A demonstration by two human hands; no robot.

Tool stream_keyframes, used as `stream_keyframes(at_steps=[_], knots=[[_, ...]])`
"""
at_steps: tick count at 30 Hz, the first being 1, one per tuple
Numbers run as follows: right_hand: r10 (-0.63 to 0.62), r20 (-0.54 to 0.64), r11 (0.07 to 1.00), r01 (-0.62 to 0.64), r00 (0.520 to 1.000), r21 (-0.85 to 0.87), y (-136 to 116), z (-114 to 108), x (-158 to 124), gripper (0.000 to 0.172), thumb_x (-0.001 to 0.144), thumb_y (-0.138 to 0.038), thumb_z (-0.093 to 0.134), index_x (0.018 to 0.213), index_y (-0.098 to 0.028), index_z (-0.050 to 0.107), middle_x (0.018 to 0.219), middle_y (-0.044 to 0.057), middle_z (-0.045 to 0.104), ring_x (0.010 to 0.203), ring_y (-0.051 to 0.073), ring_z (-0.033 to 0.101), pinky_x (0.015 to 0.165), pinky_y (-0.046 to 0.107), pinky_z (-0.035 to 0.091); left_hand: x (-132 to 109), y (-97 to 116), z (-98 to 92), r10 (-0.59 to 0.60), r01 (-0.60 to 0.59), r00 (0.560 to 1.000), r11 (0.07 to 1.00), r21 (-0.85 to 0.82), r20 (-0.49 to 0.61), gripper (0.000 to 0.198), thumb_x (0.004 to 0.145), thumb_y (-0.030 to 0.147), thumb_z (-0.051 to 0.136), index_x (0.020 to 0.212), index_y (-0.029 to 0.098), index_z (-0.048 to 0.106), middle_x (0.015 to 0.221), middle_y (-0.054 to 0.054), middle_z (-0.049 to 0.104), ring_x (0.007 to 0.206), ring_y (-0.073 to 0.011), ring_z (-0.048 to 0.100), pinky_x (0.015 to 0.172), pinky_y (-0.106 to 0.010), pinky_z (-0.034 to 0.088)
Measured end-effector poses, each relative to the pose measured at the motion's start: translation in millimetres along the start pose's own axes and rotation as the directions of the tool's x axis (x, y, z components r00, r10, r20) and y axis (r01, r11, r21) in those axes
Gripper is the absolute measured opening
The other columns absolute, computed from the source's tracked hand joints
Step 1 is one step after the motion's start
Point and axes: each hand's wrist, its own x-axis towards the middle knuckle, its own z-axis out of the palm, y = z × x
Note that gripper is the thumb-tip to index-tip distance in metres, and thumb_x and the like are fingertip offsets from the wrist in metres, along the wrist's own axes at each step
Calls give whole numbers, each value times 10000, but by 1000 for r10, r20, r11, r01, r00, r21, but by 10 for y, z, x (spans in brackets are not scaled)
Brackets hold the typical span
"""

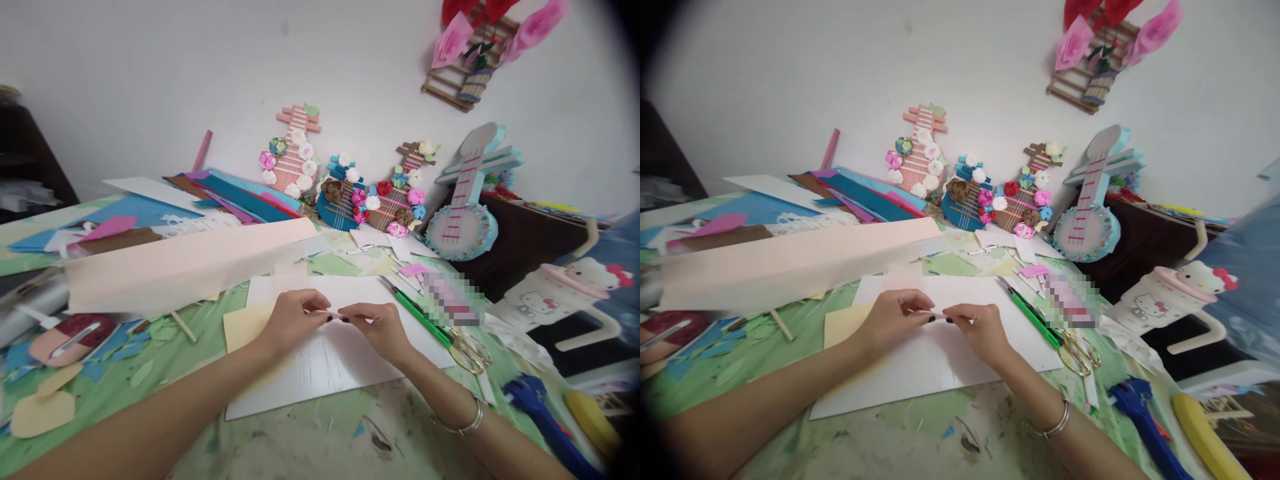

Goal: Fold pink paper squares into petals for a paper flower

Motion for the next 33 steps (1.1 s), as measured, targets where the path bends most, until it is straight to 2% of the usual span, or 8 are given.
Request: stream_keyframes(at_steps=[7, 10, 13, 17, 19, 23, 28, 33], knots=[[49, -68, 993, -56, 996, -105, 430, -129, 296, 271, 787, -186, 488, 912, -162, 727, 726, 37, 737, 678, 184, 700, 650, 306, 567, 136, -83, -165, 26, -13, 991, 995, 98, -135, 75, 676, 188, 629, 726, 171, 683, 733, -28, 716, 690, -172, 666, 683, -282, 541], [92, -158, 961, -129, 983, -245, 630, -228, 473, 363, 829, -154, 403, 1079, -118, 664, 886, 89, 734, 775, 194, 701, 731, 336, 554, 235, -155, -309, 44, -7, 978, 984, 178, -205, 126, 696, 195, 595, 790, 168, 675, 802, -44, 717, 755, -185, 666, 737, -306, 533], [108, -190, 892, -179, 976, -415, 708, -294, 570, 404, 821, -103, 410, 1163, -127, 621, 957, 145, 718, 888, 257, 680, 839, 408, 493, 301, -219, -413, 54, -8, 986, 960, 279, -160, 138, 684, 209, 599, 795, 177, 676, 858, -56, 711, 810, -213, 664, 744, -323, 524], [102, -99, 828, -140, 990, -544, 653, -261, 566, 360, 809, -81, 442, 1095, -139, 653, 907, 171, 717, 926, 310, 664, 857, 454, 461, 322, -255, -444, 66, -80, 996, 924, 373, 52, 238, 554, 259, 725, 782, 199, 692, 875, -40, 712, 808, -228, 665, 717, -301, 520], [72, -37, 823, -80, 997, -562, 598, -209, 535, 370, 806, -55, 434, 1090, -152, 650, 1010, 164, 702, 1041, 299, 626, 943, 471, 412, 319, -256, -437, 85, -122, 991, 901, 415, 107, 248, 542, 238, 711, 786, 198, 693, 871, -43, 712, 824, -231, 654, 742, -302, 506], [-3, 52, 848, 30, 999, -530, 453, -105, 433, 388, 797, -42, 453, 1121, -176, 621, 1230, 115, 619, 1228, 243, 507, 1079, 470, 293, 314, -250, -433, 120, -180, 981, 855, 487, 153, 183, 576, 188, 619, 739, 199, 702, 817, -50, 709, 801, -228, 632, 738, -301, 474], [-62, 108, 914, 100, 992, -394, 208, -80, 246, 342, 789, -80, 500, 1086, -179, 637, 1177, 75, 653, 1178, 221, 553, 1057, 412, 367, 316, -223, -455, 117, -187, 980, 826, 531, 164, 180, 622, 159, 548, 669, 210, 714, 770, -44, 716, 749, -212, 634, 701, -284, 460], [-17, 104, 967, 42, 994, -251, 71, -161, 110, 349, 785, -129, 543, 1107, -223, 639, 1165, 62, 662, 1065, 237, 631, 954, 426, 476, 315, -190, -489, 87, -161, 982, 841, 516, 165, 169, 702, 236, 581, 716, 210, 748, 741, -38, 732, 681, -198, 652, 593, -249, 446]])
